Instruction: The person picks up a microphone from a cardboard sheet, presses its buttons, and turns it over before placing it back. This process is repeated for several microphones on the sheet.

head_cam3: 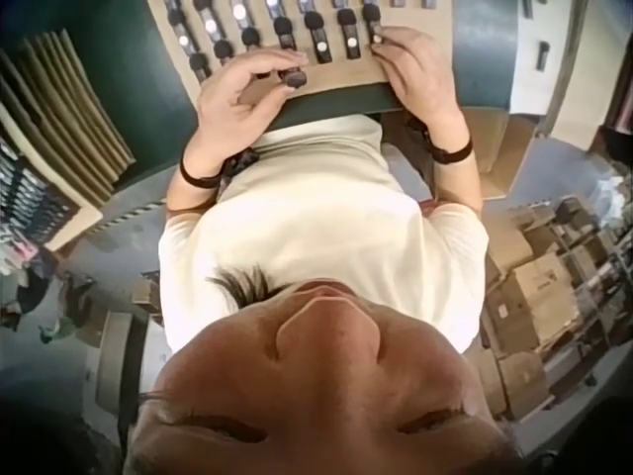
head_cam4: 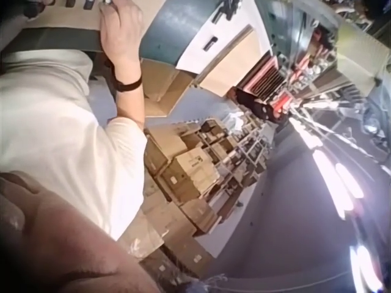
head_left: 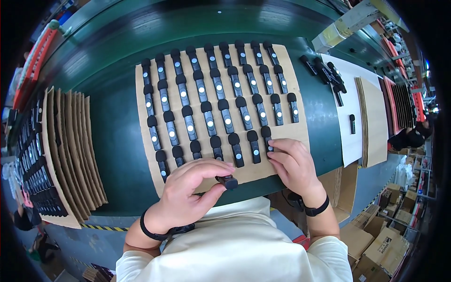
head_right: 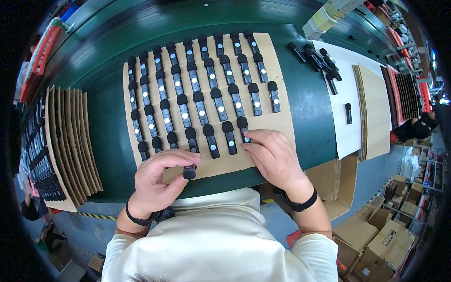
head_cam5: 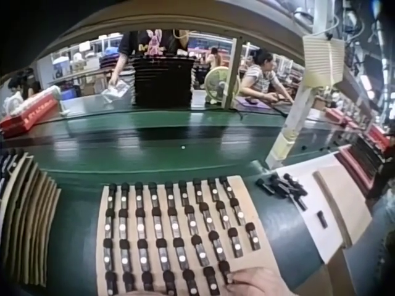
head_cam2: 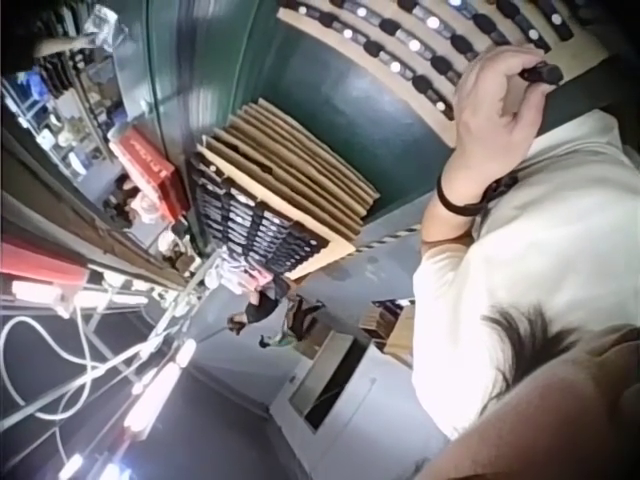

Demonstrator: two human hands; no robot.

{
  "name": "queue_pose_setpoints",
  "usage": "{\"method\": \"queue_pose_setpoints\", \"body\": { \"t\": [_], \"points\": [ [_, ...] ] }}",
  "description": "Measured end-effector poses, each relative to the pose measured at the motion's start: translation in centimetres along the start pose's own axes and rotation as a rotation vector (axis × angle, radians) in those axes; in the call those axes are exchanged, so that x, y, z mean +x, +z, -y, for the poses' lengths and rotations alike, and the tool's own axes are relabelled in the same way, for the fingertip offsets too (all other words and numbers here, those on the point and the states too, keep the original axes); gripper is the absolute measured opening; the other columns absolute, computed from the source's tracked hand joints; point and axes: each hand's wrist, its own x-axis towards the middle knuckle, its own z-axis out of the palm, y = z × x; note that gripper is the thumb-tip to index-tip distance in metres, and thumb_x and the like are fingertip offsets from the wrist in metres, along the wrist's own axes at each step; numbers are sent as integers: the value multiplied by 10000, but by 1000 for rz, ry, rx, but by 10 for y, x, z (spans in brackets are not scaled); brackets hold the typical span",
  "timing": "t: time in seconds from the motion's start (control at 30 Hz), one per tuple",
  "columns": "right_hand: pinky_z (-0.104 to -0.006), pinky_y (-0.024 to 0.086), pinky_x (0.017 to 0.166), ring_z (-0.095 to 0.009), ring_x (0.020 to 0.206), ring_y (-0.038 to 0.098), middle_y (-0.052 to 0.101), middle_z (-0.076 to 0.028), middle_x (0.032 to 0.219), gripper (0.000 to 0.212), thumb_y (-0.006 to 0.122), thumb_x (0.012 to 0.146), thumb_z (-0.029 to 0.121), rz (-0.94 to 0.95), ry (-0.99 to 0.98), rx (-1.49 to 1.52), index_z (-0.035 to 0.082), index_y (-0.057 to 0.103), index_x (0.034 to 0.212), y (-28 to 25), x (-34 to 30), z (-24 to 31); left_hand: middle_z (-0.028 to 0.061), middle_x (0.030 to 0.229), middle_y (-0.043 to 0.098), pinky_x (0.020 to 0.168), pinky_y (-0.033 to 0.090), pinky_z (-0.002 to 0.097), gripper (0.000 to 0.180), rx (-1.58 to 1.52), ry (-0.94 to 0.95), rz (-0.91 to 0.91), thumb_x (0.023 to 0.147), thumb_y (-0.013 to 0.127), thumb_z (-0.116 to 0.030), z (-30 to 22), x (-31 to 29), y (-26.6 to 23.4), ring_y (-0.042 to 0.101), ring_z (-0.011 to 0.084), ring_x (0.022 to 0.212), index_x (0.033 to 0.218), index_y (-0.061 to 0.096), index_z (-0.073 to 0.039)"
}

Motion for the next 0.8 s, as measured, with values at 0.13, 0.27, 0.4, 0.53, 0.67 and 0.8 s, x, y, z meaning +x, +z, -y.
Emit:
{"method": "queue_pose_setpoints", "body": {
  "t": [0.13,0.27,0.4,0.53,0.67,0.8],
  "points": [
    [-396,501,806,-295,945,630,634,-121,1120,334,779,673,41,-3,18,16,51,617,965,-8,7,6,174,1013,697,866,543,376,309,103,55,26,738,656,107,-2,3,2,689,295,962,1029,616,14],
    [-405,496,833,-298,967,628,630,-132,1142,336,793,712,88,-39,30,261,45,623,999,-14,17,28,158,1003,704,824,551,372,304,77,14,86,745,715,66,-1,2,9,696,285,933,1022,611,-4],
    [-413,501,827,-310,933,639,646,-151,1101,296,764,762,78,-42,-61,534,26,627,1020,-8,25,41,148,1005,702,793,554,385,294,127,84,119,751,741,37,-2,5,14,700,285,906,1003,597,-13],
    [-402,515,795,-325,875,650,662,-169,1036,264,699,784,-3,-29,-12,696,8,613,1033,-8,21,36,150,1019,696,801,541,389,278,185,142,77,755,740,32,-5,9,12,692,294,924,982,589,-23],
    [-386,526,767,-323,845,661,671,-168,984,288,657,767,-70,-198,85,499,4,592,1038,-17,7,16,126,990,697,778,532,361,272,244,142,-42,743,765,-11,-8,4,-5,677,287,902,970,616,-37],
    [-375,530,765,-329,862,660,658,-175,992,338,653,723,-112,-191,42,209,15,575,1026,-26,-7,-6,132,1013,695,808,512,354,238,215,80,-118,752,735,17,-6,-4,-20,670,269,916,953,618,-32]
  ]
}}
